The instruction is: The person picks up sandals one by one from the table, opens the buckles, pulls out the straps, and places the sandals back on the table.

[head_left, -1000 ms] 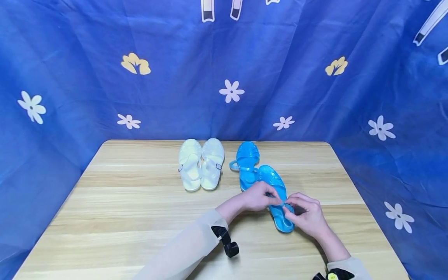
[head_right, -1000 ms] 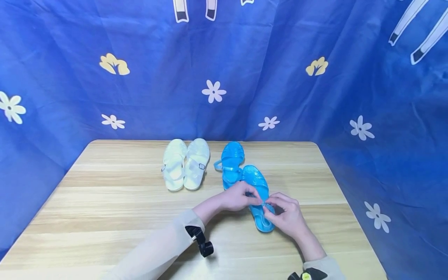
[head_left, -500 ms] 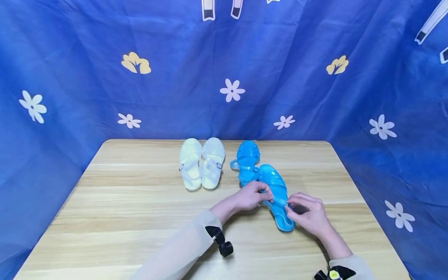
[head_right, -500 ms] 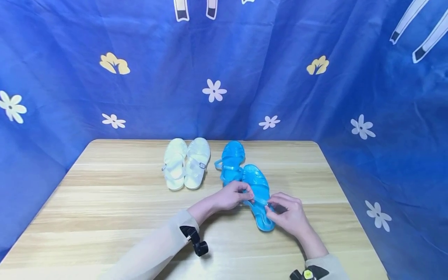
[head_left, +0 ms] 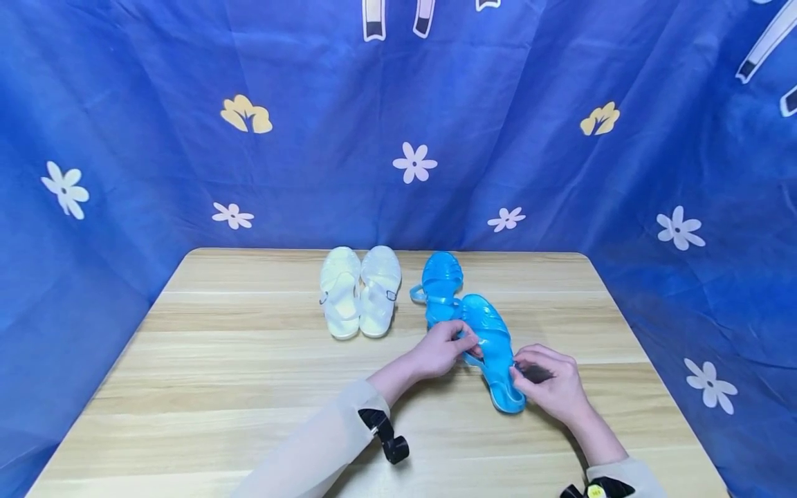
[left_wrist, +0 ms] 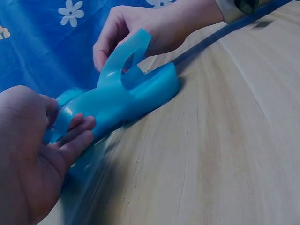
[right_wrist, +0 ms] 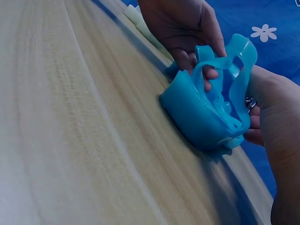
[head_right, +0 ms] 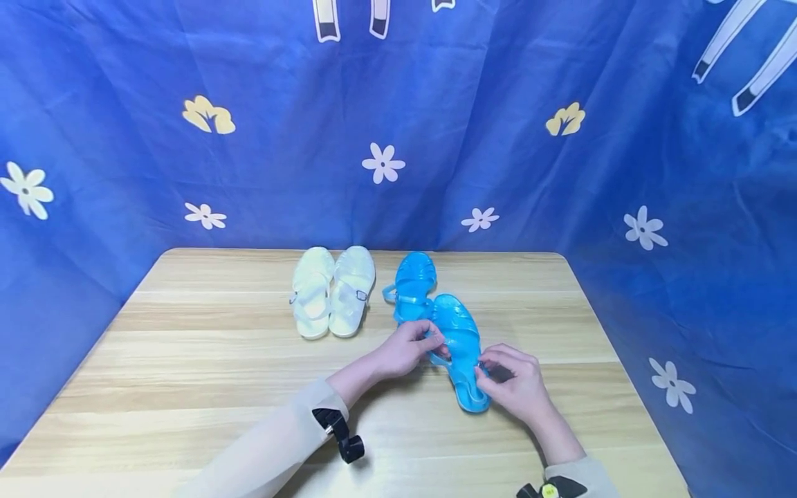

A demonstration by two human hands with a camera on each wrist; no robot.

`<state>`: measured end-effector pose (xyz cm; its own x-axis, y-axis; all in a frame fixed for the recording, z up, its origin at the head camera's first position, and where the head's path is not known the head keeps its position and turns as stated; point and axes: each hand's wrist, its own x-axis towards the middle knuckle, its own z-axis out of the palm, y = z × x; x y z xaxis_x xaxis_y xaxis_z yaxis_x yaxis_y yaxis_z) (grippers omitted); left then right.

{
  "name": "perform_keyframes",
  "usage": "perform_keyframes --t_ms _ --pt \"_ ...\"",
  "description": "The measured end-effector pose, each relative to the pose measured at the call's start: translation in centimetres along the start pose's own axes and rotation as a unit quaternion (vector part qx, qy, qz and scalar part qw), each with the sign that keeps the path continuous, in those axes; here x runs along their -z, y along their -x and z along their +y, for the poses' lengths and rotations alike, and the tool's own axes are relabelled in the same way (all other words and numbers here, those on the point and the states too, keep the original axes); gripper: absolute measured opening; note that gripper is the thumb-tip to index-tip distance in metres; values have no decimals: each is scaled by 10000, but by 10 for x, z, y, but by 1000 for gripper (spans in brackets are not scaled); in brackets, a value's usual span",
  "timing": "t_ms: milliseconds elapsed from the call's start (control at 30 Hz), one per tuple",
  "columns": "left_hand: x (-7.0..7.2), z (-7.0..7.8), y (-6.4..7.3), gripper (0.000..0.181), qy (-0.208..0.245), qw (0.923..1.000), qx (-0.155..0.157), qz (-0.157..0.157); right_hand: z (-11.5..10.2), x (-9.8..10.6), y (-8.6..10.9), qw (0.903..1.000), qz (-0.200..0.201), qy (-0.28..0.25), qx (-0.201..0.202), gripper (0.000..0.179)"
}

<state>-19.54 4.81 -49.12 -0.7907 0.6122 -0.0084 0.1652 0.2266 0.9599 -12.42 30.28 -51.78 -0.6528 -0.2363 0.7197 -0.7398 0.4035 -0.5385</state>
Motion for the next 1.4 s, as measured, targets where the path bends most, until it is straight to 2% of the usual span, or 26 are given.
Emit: perform_keyframes --t_ms 100,233,333,367,500,600,667,800,933,1100,1233,1400 --pt "2 0 4 21 78 9999 -26 108 7 0 5 10000 -23 61 -57 34" --pt "1 3 10 28 815 9967 -4 -39 10 0 7 9994 -113 198 -247 36" --pt "-1 5 14 38 1119 9936 13 -141 7 -1 6 9989 -154 265 -354 37" --pt "-1 6 16 40 1062 9942 -1 -152 5 -1 6 9988 -152 277 -363 38" --pt "-3 6 22 47 437 9985 -166 -296 3 0 4 9987 -141 294 -390 38" --pt "-5 5 25 53 -297 9978 -407 -427 3 0 4 9987 -136 234 -432 39" --pt "-7 5 27 57 -839 9937 -601 -443 3 2 4 9987 -140 181 -447 39" --pt "-10 5 29 60 -1728 9794 -987 -330 3 8 6 9987 -222 112 -435 38" --pt "-15 3 29 63 -2041 9721 -1141 -187 3 20 11 9967 -616 -115 -513 46" --pt "-25 0 29 67 -2238 9675 -1177 1 2 29 19 9858 -1285 -290 -1040 54" --pt "-32 -2 29 62 -2502 9605 -1196 209 3 30 21 9827 -1376 -25 -1239 47" --pt "-36 -3 28 55 -2712 9536 -1273 307 2 30 18 9822 -1356 165 -1288 43"
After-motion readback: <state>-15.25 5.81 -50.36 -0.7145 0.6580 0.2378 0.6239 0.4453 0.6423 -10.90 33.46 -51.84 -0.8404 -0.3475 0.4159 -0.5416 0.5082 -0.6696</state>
